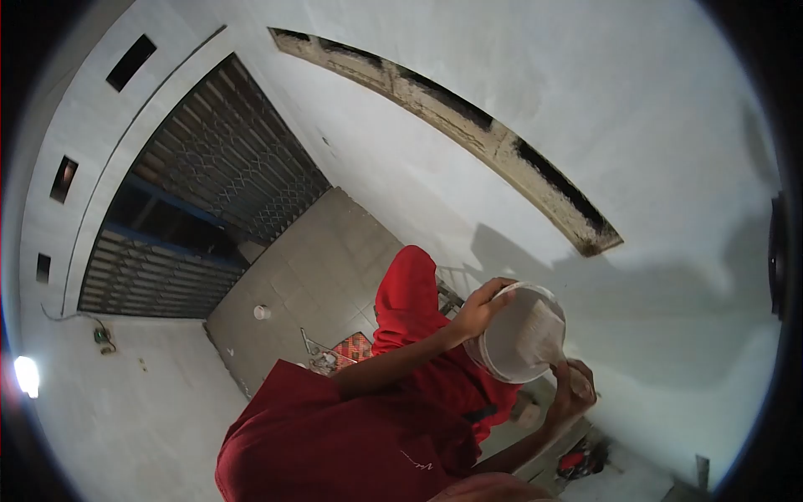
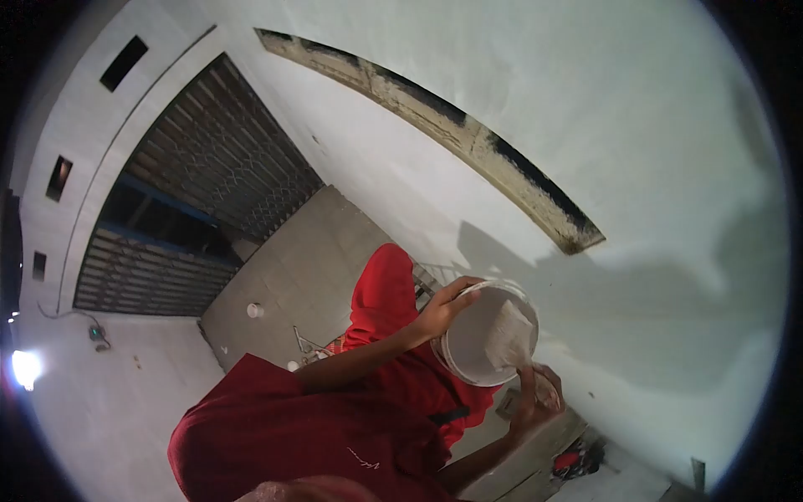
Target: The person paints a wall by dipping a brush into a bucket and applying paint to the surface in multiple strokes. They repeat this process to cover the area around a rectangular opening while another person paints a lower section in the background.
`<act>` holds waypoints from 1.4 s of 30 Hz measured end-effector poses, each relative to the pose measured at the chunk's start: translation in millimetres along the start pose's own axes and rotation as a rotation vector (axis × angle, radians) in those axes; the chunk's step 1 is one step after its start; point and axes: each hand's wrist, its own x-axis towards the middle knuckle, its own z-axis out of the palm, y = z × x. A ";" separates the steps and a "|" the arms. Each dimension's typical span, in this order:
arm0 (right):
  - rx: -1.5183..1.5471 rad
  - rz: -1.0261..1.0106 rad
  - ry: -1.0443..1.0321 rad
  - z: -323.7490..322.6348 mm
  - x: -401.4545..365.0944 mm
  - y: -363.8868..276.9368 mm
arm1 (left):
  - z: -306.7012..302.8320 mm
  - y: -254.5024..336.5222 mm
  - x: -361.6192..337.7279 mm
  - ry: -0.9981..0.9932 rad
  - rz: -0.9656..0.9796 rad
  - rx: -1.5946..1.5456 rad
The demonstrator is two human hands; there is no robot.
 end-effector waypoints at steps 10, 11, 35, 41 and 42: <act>-0.355 -0.007 -0.356 35.4 6.1 -7.1 | 6.7 11.5 1.6 -0.032 -0.084 -0.041; -0.359 -0.010 -0.359 36.9 4.9 -4.4 | 6.8 9.2 0.9 -0.031 -0.077 -0.039; -0.489 0.025 -0.561 46.1 26.1 23.5 | 4.9 0.9 1.0 -0.001 -0.132 -0.057; -0.559 -0.142 -0.578 56.7 49.0 52.7 | 8.0 7.4 2.8 0.018 -0.100 0.035; -0.525 -0.115 -0.587 57.1 48.6 55.5 | 7.6 5.2 3.9 0.009 -0.108 0.008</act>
